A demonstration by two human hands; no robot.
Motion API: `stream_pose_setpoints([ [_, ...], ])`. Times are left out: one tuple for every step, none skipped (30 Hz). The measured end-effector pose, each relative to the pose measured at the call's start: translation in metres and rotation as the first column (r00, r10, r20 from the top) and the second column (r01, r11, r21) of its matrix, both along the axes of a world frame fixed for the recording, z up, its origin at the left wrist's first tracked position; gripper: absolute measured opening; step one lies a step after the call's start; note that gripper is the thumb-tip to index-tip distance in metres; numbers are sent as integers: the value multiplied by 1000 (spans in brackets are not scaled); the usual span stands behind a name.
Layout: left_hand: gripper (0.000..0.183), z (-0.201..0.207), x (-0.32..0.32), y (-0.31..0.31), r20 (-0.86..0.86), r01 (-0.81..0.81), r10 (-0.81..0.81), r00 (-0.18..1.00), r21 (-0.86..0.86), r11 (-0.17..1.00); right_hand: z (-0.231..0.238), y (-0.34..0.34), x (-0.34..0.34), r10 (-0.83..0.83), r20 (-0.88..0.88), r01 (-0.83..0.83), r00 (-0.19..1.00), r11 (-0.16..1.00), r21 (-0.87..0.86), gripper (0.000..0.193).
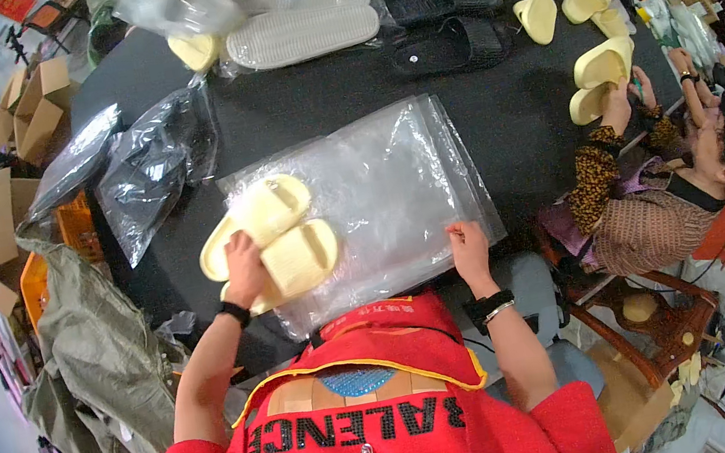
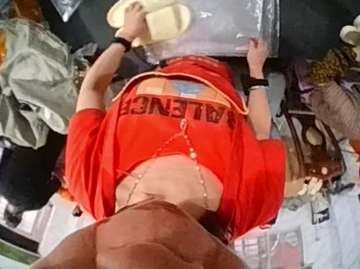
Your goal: The recorder is packing various colors and styles of sandals and shoes into plastic bags at a central manufacturing table.
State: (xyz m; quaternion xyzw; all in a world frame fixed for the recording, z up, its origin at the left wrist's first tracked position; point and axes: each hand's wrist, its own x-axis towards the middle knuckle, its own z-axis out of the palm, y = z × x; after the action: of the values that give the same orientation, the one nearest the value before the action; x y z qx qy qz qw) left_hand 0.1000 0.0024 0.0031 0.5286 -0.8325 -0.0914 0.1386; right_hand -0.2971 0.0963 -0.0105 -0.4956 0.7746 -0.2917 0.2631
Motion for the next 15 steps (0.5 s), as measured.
stream_pose_setpoints([
  [18, 1, 21, 9, 41, -111, 109, 993, 45, 993, 4, -1, 1, 20, 9, -21, 1000, 1000, 11, 11],
  [17, 4, 43, 16, 85, -224, 217, 973, 84, 971, 8, -1, 2, 43, 18, -43, 999, 999, 21, 11],
  [15, 2, 65, 20, 76, -319, 314, 947, 78, 944, 11, -2, 4, 68, 45, -68, 997, 998, 2, 11],
  [14, -1, 87, 26, 65, -417, 413, 908, 72, 906, 11, -1, 4, 84, 51, -84, 995, 996, -2, 11],
  [18, -6, 112, 29, -53, -525, 528, 847, 60, 849, 10, -2, 3, 128, 24, -128, 991, 992, -13, 11],
  [22, -8, 127, 30, -173, -624, 624, 762, 60, 779, 10, -4, 3, 170, -4, -170, 985, 985, -24, 12],
  [26, 7, 123, 25, -386, -609, 615, 687, 156, 778, 10, -2, 1, 169, -4, -169, 986, 985, -25, 12],
  [30, 40, 112, 18, -574, -567, 590, 568, 247, 786, 12, 0, -1, 155, 37, -154, 987, 988, -28, 12],
  [35, 75, 94, 12, -541, -526, 480, 690, 81, 847, 13, 1, -4, 144, 77, -142, 987, 989, -34, 12],
  [33, 87, 91, 12, -678, -506, 456, 577, 141, 851, 12, 1, -4, 156, 82, -153, 984, 987, -42, 12],
  [33, 104, 77, 7, -677, -493, 432, 595, 117, 862, 10, 3, -6, 149, 80, -144, 986, 988, -57, 12],
  [32, 124, 58, 4, -675, -483, 411, 613, 91, 871, 9, 6, -8, 145, 80, -139, 986, 988, -71, 13],
  [33, 138, 39, 1, -671, -427, 375, 639, 96, 899, 13, 7, -7, 148, 79, -142, 986, 987, -74, 13],
  [33, 148, 17, -6, -670, -367, 336, 662, 101, 925, 20, 7, -5, 153, 45, -149, 987, 986, -75, 14],
  [34, 157, -11, -14, -600, -264, 204, 773, -12, 965, 24, 8, -4, 159, 11, -158, 987, 985, -76, 15],
])
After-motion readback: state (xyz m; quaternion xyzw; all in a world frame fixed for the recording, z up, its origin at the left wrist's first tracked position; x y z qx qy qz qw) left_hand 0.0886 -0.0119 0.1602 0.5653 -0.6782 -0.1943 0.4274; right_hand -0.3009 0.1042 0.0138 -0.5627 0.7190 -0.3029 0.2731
